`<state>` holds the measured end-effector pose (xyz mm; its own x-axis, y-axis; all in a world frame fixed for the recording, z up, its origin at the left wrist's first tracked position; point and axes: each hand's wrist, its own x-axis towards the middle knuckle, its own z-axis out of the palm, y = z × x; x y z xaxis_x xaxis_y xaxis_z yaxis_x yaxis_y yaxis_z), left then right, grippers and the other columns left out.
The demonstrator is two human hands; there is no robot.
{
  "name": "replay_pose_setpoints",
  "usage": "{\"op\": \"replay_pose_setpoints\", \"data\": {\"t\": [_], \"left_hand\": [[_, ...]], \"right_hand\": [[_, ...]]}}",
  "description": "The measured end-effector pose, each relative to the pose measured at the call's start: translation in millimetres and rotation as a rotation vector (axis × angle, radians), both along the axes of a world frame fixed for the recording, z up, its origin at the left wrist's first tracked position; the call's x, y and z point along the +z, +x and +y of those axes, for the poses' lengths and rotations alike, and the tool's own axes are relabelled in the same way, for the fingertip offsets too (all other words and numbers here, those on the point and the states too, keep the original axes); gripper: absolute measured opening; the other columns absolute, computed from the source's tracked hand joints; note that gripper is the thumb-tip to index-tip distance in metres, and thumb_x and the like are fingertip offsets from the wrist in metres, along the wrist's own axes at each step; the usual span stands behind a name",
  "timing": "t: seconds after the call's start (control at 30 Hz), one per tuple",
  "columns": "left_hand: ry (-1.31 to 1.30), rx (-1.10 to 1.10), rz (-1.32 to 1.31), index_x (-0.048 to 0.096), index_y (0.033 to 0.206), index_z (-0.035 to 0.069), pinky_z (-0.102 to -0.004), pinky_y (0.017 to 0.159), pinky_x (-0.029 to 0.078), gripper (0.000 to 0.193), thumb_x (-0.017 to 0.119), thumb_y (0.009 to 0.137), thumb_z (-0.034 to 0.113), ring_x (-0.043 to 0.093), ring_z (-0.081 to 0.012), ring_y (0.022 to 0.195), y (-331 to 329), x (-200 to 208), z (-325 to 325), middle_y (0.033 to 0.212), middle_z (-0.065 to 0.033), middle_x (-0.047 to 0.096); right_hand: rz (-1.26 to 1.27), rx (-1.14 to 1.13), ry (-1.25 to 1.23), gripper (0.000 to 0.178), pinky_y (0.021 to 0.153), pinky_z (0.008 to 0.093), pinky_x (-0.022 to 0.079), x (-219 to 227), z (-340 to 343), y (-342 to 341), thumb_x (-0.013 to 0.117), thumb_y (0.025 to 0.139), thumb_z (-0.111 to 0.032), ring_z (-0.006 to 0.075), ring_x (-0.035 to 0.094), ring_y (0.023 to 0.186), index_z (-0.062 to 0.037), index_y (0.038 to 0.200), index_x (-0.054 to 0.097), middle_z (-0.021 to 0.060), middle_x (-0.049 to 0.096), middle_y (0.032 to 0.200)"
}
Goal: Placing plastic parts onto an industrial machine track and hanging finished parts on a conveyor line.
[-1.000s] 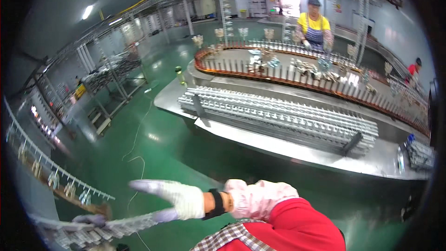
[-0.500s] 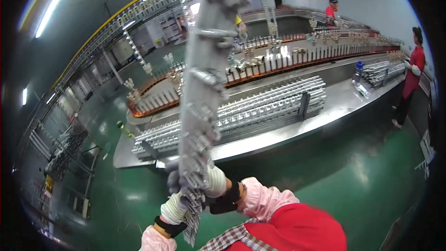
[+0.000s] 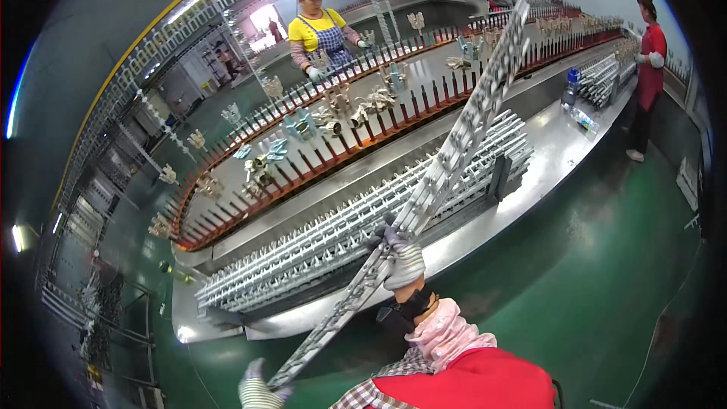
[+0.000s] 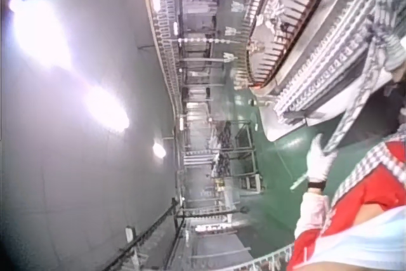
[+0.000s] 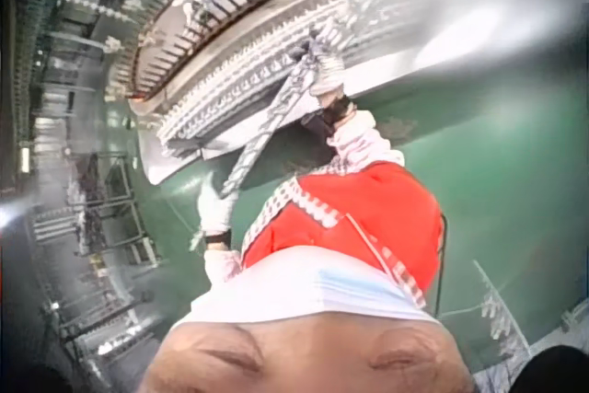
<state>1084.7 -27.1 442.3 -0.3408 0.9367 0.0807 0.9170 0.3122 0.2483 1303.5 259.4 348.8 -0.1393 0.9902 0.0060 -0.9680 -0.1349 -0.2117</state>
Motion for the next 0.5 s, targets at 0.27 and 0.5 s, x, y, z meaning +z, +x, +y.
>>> {"op": "replay_pose_setpoints", "data": {"t": [0.27,0.5], "left_hand": [[-0.126,0.000,0.776,0.048,0.124,0.010,-0.0529,0.094,0.031,0.063,0.067,0.071,0.037,0.049,-0.0300,0.108,-80,16,99,0.122,-0.0146,0.052],[-0.074,-0.017,0.516,0.045,0.125,0.009,-0.0452,0.100,0.027,0.065,0.069,0.065,0.019,0.054,-0.0264,0.100,-170,-23,185,0.102,-0.0102,0.057]], "right_hand": [[0.188,-0.027,-0.288,0.017,0.077,0.0403,0.055,-31,71,-52,0.059,0.086,-0.011,0.0213,0.062,0.076,-0.0088,0.102,0.055,0.0072,0.061,0.083],[0.052,0.017,-0.374,0.012,0.071,0.0386,0.054,-67,124,-84,0.057,0.087,-0.018,0.0182,0.062,0.075,-0.0101,0.095,0.060,0.0040,0.063,0.082]]}}
